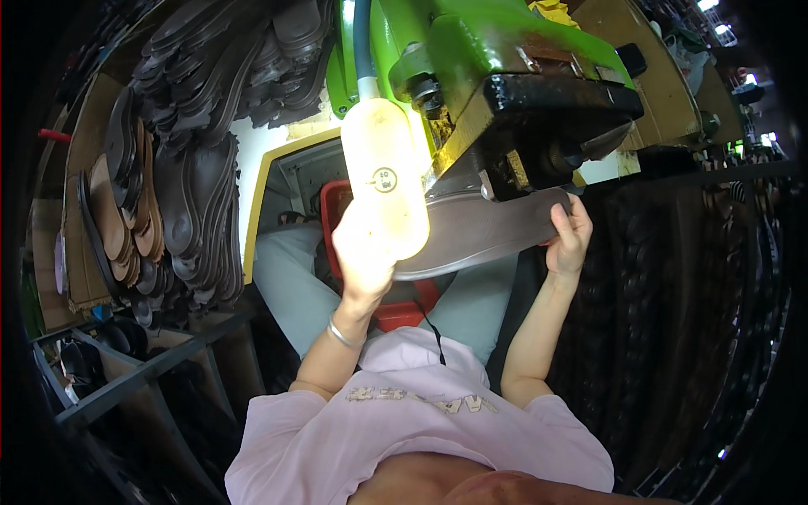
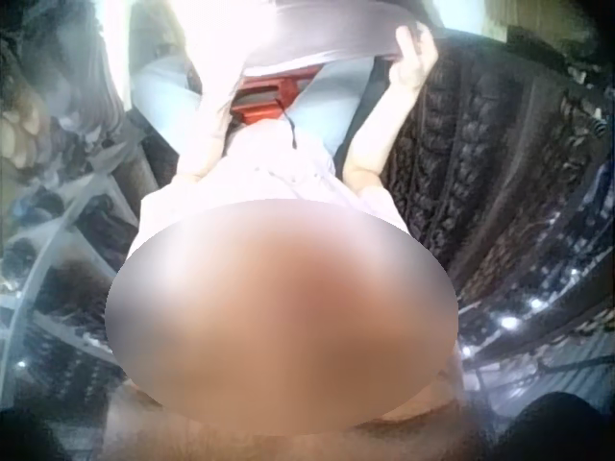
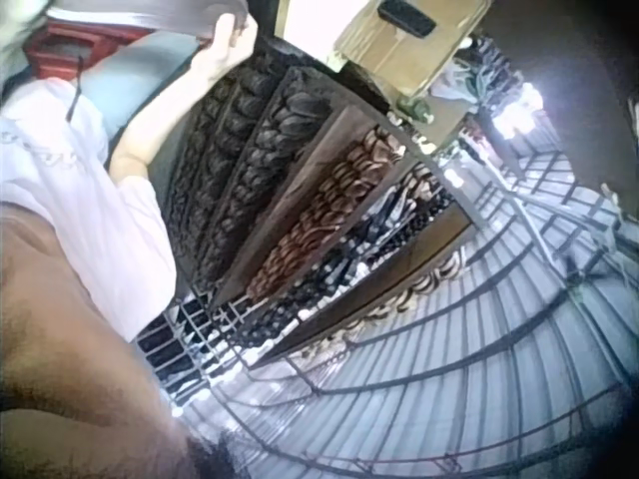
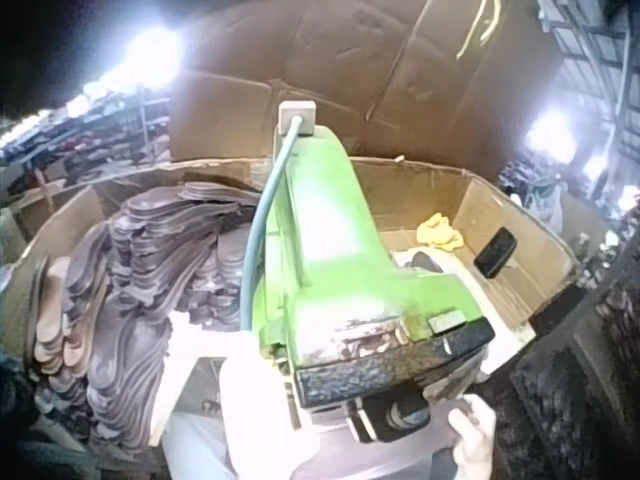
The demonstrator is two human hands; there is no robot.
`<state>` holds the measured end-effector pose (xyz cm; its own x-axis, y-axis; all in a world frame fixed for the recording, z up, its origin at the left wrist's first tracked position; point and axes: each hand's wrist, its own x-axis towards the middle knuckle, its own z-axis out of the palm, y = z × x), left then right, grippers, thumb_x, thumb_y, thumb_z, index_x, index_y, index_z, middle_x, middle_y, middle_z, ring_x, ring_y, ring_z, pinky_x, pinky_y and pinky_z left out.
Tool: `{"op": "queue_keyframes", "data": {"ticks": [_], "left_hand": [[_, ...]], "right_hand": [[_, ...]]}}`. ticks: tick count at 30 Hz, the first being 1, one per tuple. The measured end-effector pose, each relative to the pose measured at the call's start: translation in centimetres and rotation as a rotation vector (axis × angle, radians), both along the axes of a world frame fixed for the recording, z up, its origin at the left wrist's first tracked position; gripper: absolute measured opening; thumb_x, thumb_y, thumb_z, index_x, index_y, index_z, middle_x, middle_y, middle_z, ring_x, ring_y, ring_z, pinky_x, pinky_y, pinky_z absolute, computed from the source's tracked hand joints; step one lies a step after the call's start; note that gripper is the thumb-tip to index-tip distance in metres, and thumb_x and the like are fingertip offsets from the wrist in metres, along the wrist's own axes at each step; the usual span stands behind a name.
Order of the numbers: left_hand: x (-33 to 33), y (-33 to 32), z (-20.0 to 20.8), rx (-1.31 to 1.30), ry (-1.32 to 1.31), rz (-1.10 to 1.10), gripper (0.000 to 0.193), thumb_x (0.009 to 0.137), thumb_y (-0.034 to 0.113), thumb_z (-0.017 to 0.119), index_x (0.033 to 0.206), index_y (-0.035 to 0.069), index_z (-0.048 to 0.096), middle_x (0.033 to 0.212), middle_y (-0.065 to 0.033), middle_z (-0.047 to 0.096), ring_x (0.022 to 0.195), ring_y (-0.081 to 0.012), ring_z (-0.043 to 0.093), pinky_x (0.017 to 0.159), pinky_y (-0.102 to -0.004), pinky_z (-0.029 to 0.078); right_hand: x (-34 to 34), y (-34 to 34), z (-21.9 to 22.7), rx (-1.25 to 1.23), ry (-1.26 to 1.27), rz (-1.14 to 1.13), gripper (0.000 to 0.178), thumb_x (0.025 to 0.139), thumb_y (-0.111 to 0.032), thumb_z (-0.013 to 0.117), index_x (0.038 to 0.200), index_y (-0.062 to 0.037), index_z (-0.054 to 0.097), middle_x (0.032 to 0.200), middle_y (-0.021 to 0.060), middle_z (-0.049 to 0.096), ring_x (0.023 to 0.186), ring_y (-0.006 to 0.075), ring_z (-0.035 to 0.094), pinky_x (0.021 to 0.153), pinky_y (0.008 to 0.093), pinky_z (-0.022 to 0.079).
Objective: The person sits on the floor and repeatedly picks up shoe soles from a red bin. They press the soles against a green grinding machine to smooth the surface, then place the finished soles onto a stack on a nearby table.
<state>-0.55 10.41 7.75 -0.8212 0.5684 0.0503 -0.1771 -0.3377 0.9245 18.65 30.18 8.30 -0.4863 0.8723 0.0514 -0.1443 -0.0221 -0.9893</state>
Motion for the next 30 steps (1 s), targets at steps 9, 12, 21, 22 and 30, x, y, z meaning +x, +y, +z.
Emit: {"op": "queue_keyframes", "data": {"ticks": [9,12,21,22,30], "left_hand": [[-2.2,-7.1,-1.0,-0.209,-0.134,0.206,0.013,0.083,0.002,0.055,0.096,0.001,0.053,0.096,-0.0084,0.057,0.093,-0.0167,0.056,0.085,-0.0306,0.047],[1.0,-8.3,-2.4,-0.154,-0.181,0.184,0.016,0.095,0.018,0.051,0.103,0.005,0.053,0.097,-0.0053,0.056,0.089,-0.0159,0.056,0.079,-0.0307,0.047],[6.4,-5.0,-9.3,-0.271,-0.174,-0.042,0.023,0.091,0.007,0.058,0.111,0.003,0.050,0.110,-0.0108,0.055,0.096,-0.0168,0.059,0.072,-0.0340,0.057],[5.5,-4.5,-9.1,-0.261,-0.098,-0.005,0.020,0.090,0.004,0.059,0.108,0.002,0.051,0.108,-0.0100,0.055,0.094,-0.0162,0.059,0.070,-0.0314,0.057],[-9.7,-8.6,0.2,-0.608,1.302,0.657,0.014,0.082,-0.005,0.059,0.095,-0.003,0.055,0.101,-0.0153,0.058,0.093,-0.0284,0.057,0.088,-0.0417,0.046]], "right_hand": [[-5.9,-3.8,0.1,0.122,0.088,0.302,0.027,0.085,-0.015,0.066,0.107,-0.0005,0.059,0.087,0.0030,0.063,0.068,0.0050,0.057,0.058,0.0187,0.047],[-3.0,-3.2,2.6,-0.134,-0.149,0.484,0.027,0.087,-0.016,0.064,0.108,-0.0013,0.057,0.090,0.0016,0.063,0.066,0.0024,0.055,0.051,0.0171,0.044],[10.2,3.1,-1.0,-0.243,0.414,-0.458,0.040,0.090,-0.014,0.055,0.128,-0.0025,0.048,0.090,0.0122,0.063,0.051,0.0127,0.054,0.042,0.0251,0.041],[9.0,4.1,-1.4,-0.227,0.420,-0.439,0.051,0.090,-0.012,0.054,0.138,-0.0086,0.039,0.095,0.0139,0.062,0.059,0.0159,0.058,0.047,0.0276,0.043],[1.8,18.1,-6.6,-0.168,0.281,-0.752,0.066,0.091,-0.010,0.058,0.140,-0.0032,0.014,0.110,0.0248,0.050,0.074,0.0333,0.065,0.060,0.0390,0.059]]}}
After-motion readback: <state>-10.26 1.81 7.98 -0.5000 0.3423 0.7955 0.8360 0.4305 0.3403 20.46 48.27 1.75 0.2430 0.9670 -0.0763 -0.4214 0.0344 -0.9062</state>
